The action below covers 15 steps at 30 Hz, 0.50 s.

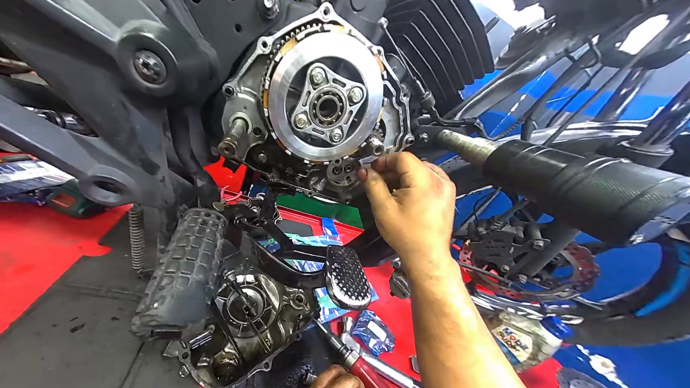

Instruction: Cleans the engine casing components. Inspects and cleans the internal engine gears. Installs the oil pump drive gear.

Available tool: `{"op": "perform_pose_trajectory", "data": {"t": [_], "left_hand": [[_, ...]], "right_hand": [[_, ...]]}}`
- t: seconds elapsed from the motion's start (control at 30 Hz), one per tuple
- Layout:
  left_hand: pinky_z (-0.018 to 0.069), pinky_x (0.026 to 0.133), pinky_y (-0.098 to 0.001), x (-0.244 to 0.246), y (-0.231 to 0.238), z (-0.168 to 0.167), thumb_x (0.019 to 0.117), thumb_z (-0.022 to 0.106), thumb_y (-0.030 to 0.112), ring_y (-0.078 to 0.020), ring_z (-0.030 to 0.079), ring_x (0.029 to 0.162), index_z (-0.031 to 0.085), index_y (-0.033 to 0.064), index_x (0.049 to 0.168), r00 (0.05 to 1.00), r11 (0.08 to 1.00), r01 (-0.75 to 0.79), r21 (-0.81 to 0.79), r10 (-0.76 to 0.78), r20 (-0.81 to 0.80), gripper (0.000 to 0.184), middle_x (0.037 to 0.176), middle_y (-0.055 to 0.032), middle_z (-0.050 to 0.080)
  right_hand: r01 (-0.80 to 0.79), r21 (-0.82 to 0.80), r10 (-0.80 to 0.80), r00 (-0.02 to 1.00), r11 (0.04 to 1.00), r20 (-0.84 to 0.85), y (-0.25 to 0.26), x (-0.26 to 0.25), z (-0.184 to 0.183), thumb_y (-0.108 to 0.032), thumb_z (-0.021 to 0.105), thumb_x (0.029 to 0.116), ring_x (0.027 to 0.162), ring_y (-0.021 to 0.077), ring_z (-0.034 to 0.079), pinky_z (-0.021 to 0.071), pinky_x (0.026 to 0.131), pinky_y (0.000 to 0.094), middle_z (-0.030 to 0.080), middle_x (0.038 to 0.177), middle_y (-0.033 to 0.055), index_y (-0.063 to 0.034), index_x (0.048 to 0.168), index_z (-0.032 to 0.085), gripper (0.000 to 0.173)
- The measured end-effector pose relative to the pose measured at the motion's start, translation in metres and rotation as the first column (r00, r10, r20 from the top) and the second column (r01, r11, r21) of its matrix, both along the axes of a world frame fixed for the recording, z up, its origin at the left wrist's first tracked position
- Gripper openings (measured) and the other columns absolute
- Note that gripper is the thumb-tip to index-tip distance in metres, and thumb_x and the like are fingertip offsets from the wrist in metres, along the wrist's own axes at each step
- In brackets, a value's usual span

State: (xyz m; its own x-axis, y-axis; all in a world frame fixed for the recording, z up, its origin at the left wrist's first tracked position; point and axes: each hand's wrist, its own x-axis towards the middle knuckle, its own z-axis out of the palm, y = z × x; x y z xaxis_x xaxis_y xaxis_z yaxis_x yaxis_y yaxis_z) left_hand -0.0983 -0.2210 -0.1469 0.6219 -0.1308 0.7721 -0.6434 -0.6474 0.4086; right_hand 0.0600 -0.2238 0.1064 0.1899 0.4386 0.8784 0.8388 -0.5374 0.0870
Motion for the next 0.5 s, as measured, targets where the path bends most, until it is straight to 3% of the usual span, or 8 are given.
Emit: {"op": "perform_pose_trajectory", "data": {"t": [0.1, 0.13, 0.2, 0.27, 0.33, 0.43, 0.5], "left_hand": [[0.0459, 0.111, -0.0368, -0.006, 0.007, 0.011, 0.1029, 0.057, 0.021, -0.014, 0.066, 0.113, 0.071, 0.0182, 0.095, 0.996, 0.998, -0.052, -0.031, 0.054, 0.066, 0.016, 0.104, 0.0038, 0.073], [0.0462, 0.111, -0.0378, -0.009, 0.009, 0.014, 0.1028, 0.057, 0.021, -0.0138, 0.065, 0.114, 0.07, 0.019, 0.095, 0.99, 0.996, -0.078, -0.049, 0.083, 0.112, 0.015, 0.105, 0.0045, 0.073], [0.048, 0.11, -0.0408, -0.015, 0.014, 0.016, 0.1017, 0.057, 0.019, -0.0155, 0.066, 0.113, 0.068, 0.0193, 0.097, 0.968, 0.988, -0.115, -0.105, 0.135, 0.212, 0.011, 0.106, 0.0037, 0.072], [0.0501, 0.107, -0.0428, -0.019, 0.018, 0.019, 0.0999, 0.059, 0.019, -0.0177, 0.066, 0.114, 0.066, 0.0196, 0.099, 0.944, 0.977, -0.145, -0.154, 0.184, 0.273, 0.007, 0.109, 0.0028, 0.072], [0.0509, 0.106, -0.0427, -0.022, 0.019, 0.022, 0.0984, 0.061, 0.018, -0.0183, 0.065, 0.113, 0.063, 0.0202, 0.098, 0.923, 0.968, -0.168, -0.185, 0.22, 0.315, 0.003, 0.109, 0.0032, 0.071], [0.0507, 0.106, -0.0426, -0.026, 0.014, 0.026, 0.0974, 0.06, 0.018, -0.0184, 0.065, 0.113, 0.061, 0.0208, 0.095, 0.911, 0.965, -0.167, -0.203, 0.23, 0.344, 0.004, 0.107, 0.0041, 0.071], [0.0494, 0.108, -0.042, -0.028, 0.01, 0.027, 0.0974, 0.06, 0.018, -0.0179, 0.064, 0.114, 0.06, 0.0215, 0.093, 0.917, 0.966, -0.157, -0.203, 0.219, 0.333, 0.006, 0.106, 0.0045, 0.071]], "right_hand": [[-0.095, 0.016, 0.094, 0.994, 0.995, 0.064, -0.031, -0.018, 0.0, -0.03, 0.068, 0.0984, 0.094, 0.0142, 0.07, 0.0364, 0.114, 0.059, 0.075, 0.091, -0.0003, -0.0101, 0.107, 0.074, 0.023], [-0.124, 0.024, 0.122, 0.989, 0.992, 0.08, -0.046, -0.026, -0.002, -0.028, 0.068, 0.0982, 0.096, 0.0155, 0.071, 0.0385, 0.113, 0.058, 0.075, 0.093, 0.0015, -0.0083, 0.107, 0.074, 0.022], [-0.184, 0.0, 0.184, 0.983, 0.983, 0.021, -0.082, -0.041, -0.012, -0.022, 0.067, 0.0991, 0.098, 0.0156, 0.071, 0.0512, 0.104, 0.0476, 0.075, 0.098, 0.0038, -0.005, 0.108, 0.073, 0.02], [-0.256, -0.049, 0.247, 0.958, 0.965, -0.148, -0.119, -0.051, -0.028, -0.018, 0.064, 0.1004, 0.096, 0.0136, 0.07, 0.0597, 0.088, 0.037, 0.073, 0.101, 0.0042, -0.004, 0.11, 0.072, 0.02], [-0.301, -0.09, 0.254, 0.904, 0.949, -0.343, -0.153, -0.056, -0.052, -0.017, 0.06, 0.1012, 0.096, 0.0103, 0.069, 0.0618, 0.083, 0.033, 0.072, 0.105, -0.0002, -0.0083, 0.115, 0.071, 0.02], [-0.415, -0.106, 0.284, 0.765, 0.904, -0.577, -0.19, -0.06, -0.101, -0.014, 0.06, 0.098, 0.106, 0.0093, 0.068, 0.0613, 0.09, 0.0347, 0.071, 0.115, -0.0048, -0.016, 0.123, 0.069, 0.027], [-0.555, 0.007, 0.399, 0.59, 0.832, -0.702, -0.2, -0.066, -0.132, -0.015, 0.067, 0.0957, 0.112, 0.0153, 0.068, 0.0604, 0.095, 0.0394, 0.071, 0.122, 0.0013, -0.0146, 0.129, 0.068, 0.033]]}}
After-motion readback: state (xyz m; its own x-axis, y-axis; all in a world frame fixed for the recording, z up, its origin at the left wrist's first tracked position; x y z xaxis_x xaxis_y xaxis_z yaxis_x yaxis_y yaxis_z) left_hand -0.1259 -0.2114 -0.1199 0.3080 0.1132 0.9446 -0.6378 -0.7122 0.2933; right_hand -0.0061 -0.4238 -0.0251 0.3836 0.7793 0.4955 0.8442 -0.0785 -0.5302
